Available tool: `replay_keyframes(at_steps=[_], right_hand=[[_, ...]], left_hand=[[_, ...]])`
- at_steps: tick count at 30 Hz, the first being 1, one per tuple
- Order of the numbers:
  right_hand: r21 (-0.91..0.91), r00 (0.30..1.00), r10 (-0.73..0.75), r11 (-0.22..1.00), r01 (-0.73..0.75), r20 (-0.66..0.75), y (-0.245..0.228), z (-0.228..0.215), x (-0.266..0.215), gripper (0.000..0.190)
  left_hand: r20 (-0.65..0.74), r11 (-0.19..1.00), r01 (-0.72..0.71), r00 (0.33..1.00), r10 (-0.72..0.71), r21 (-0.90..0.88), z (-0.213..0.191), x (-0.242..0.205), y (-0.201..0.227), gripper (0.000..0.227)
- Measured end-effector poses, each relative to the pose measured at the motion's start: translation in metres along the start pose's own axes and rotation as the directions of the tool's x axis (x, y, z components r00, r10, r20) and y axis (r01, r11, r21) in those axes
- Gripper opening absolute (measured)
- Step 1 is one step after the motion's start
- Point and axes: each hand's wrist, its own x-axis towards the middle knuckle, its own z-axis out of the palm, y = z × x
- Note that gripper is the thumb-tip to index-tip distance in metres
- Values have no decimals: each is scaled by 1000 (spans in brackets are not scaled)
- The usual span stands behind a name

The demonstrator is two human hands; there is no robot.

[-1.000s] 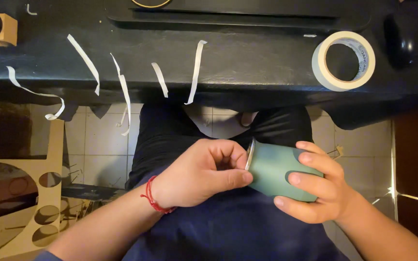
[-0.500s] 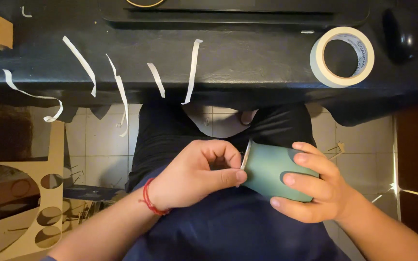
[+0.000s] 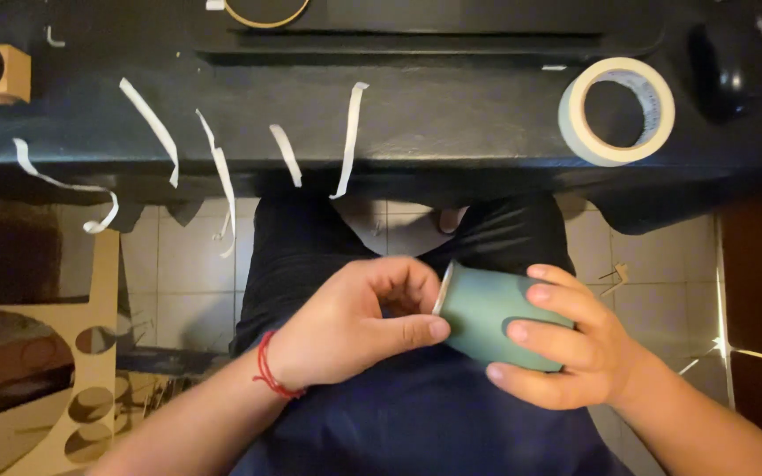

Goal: The person applies strips of white tape to the rim of a small metal cup. They handle multiple cups, placing some on the table and others on a roll of tape, while repeatedly picking up and applying tape strips to the cup's edge.

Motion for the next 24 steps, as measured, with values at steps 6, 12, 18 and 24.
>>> replay_keyframes(at_steps=[6,12,18,24], right_hand=[[4,997,-43,999,43,58,5,-16,13,17],[-31,997,30,999,-28,68,-3,-21,24,25],[74,985,159,984,-165,70,-7,-16,3,18],[205,608,751,657,-725,-258,-20,-5,9,56]], left_hand=[[-92,990,35,996,-23,139,4,5,-14,23],[-274,927,84,961,20,365,9,5,-19,20],[227,126,-409,707,670,904,14,6,-12,15],[653,-282,-693,352,671,663,20,-12,15,5]])
